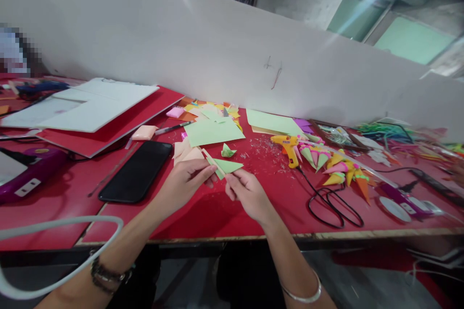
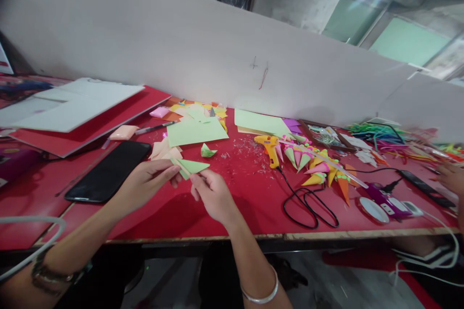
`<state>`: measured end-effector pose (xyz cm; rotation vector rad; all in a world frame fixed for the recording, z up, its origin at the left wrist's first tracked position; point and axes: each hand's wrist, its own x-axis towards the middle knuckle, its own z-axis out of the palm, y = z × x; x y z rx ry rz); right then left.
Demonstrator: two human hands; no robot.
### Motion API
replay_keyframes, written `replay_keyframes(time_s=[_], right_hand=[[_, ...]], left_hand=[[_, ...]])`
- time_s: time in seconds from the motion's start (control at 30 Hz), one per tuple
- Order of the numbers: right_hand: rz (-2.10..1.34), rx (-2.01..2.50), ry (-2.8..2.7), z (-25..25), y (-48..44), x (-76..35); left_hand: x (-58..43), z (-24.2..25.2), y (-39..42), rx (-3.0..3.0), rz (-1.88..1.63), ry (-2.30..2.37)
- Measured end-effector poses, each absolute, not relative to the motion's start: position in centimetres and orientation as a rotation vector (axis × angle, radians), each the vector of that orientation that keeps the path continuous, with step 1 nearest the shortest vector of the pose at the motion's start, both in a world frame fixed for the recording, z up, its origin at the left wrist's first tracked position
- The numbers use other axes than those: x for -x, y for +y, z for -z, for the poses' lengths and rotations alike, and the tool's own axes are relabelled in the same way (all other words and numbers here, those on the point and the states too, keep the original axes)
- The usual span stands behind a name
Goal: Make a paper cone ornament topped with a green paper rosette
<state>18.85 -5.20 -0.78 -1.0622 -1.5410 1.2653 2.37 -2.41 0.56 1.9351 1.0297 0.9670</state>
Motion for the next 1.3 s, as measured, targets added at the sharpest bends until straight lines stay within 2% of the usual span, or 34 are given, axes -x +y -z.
replay_keyframes(time_s=[0.27,0.83,1.3], right_hand=[[-1.243,1.056,-1.53,0.71,-5.07,-18.78],[-1.261,1.052,-1.414,1.02,-4.86,-18.33],[-1.132,1.079,-1.371,0.94,-5.09,-17.91]], left_hand=[[-2.88,-0.57,-2.74,-1.821,-1.09,1.097],[-3.07,-0.39,-2.7,-1.683,-1.072,1.117],[-2.9,0.05,-2.43,-1.99,-0.996,1.209]])
